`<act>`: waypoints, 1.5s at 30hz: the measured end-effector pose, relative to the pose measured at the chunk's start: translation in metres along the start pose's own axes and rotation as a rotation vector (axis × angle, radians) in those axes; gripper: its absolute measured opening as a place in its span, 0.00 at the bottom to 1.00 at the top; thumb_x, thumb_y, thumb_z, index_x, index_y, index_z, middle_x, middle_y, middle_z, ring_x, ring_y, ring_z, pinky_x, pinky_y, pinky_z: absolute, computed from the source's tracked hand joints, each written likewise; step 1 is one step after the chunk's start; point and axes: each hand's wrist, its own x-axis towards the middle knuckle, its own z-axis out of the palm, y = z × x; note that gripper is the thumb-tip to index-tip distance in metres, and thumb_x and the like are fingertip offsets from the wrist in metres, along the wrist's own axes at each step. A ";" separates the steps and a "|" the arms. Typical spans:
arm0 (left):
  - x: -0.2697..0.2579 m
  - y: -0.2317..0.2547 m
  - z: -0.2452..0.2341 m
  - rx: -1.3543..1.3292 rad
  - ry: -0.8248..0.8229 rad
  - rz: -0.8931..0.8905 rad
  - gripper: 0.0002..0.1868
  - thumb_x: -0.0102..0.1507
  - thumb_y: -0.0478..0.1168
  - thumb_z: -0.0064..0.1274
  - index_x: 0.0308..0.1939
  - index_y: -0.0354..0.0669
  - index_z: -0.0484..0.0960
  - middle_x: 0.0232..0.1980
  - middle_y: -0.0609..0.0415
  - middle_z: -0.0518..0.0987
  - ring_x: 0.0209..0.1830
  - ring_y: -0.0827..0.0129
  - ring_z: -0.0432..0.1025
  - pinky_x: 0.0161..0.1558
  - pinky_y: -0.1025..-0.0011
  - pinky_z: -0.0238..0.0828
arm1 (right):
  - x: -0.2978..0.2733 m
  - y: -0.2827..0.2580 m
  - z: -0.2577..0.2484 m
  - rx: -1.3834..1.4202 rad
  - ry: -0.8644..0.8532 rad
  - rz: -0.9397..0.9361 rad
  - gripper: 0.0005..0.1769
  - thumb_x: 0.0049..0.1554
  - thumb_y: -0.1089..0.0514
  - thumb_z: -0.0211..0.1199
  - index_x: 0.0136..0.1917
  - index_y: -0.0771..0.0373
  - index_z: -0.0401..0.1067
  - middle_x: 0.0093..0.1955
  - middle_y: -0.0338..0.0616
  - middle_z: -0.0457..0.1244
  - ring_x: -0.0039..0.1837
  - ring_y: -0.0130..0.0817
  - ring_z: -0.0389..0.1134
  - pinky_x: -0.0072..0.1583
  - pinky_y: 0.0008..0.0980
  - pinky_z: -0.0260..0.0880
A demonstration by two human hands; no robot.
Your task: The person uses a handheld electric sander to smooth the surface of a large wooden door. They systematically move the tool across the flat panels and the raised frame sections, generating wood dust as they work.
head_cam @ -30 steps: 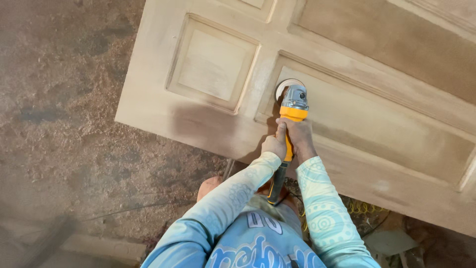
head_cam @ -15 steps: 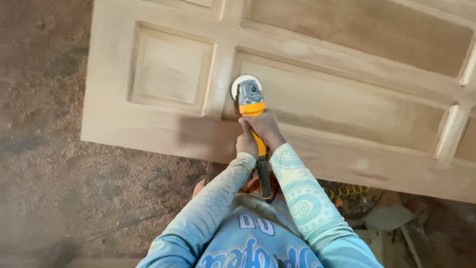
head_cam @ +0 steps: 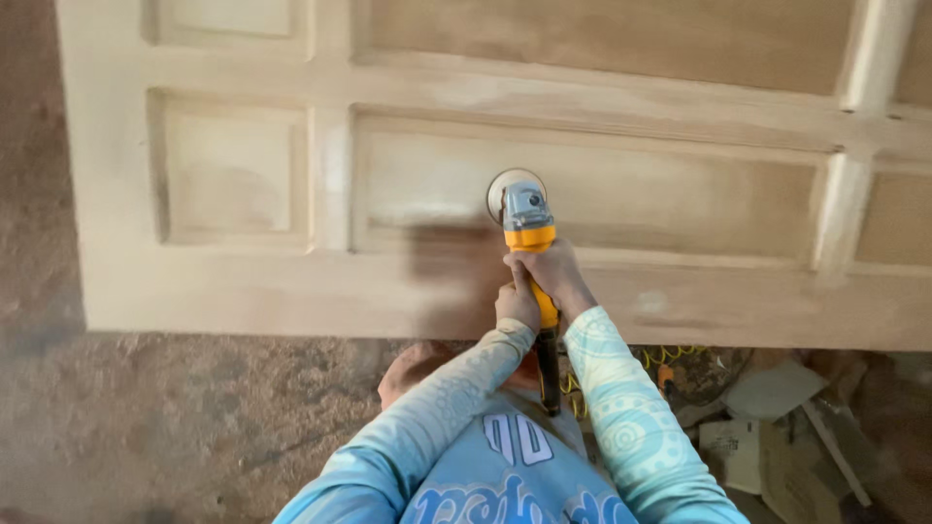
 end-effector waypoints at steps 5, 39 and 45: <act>-0.021 -0.006 0.089 0.144 -0.007 -0.081 0.54 0.61 0.80 0.27 0.51 0.32 0.84 0.50 0.28 0.80 0.57 0.37 0.74 0.57 0.51 0.70 | -0.002 0.051 -0.096 0.171 0.084 0.048 0.09 0.47 0.64 0.72 0.43 0.65 0.76 0.37 0.40 0.68 0.36 0.31 0.68 0.37 0.34 0.69; -0.004 0.011 0.000 0.224 -0.070 0.026 0.53 0.63 0.80 0.25 0.44 0.33 0.87 0.44 0.28 0.82 0.52 0.36 0.77 0.55 0.51 0.71 | -0.023 -0.005 -0.002 0.335 0.073 0.061 0.06 0.50 0.67 0.68 0.41 0.67 0.73 0.31 0.42 0.64 0.29 0.31 0.65 0.33 0.34 0.68; 0.033 -0.043 -0.031 0.239 0.015 0.120 0.46 0.66 0.75 0.27 0.61 0.41 0.80 0.45 0.32 0.83 0.49 0.38 0.77 0.52 0.51 0.71 | -0.016 0.007 0.046 0.233 0.099 -0.050 0.09 0.48 0.67 0.70 0.45 0.64 0.76 0.36 0.36 0.68 0.37 0.27 0.68 0.38 0.31 0.69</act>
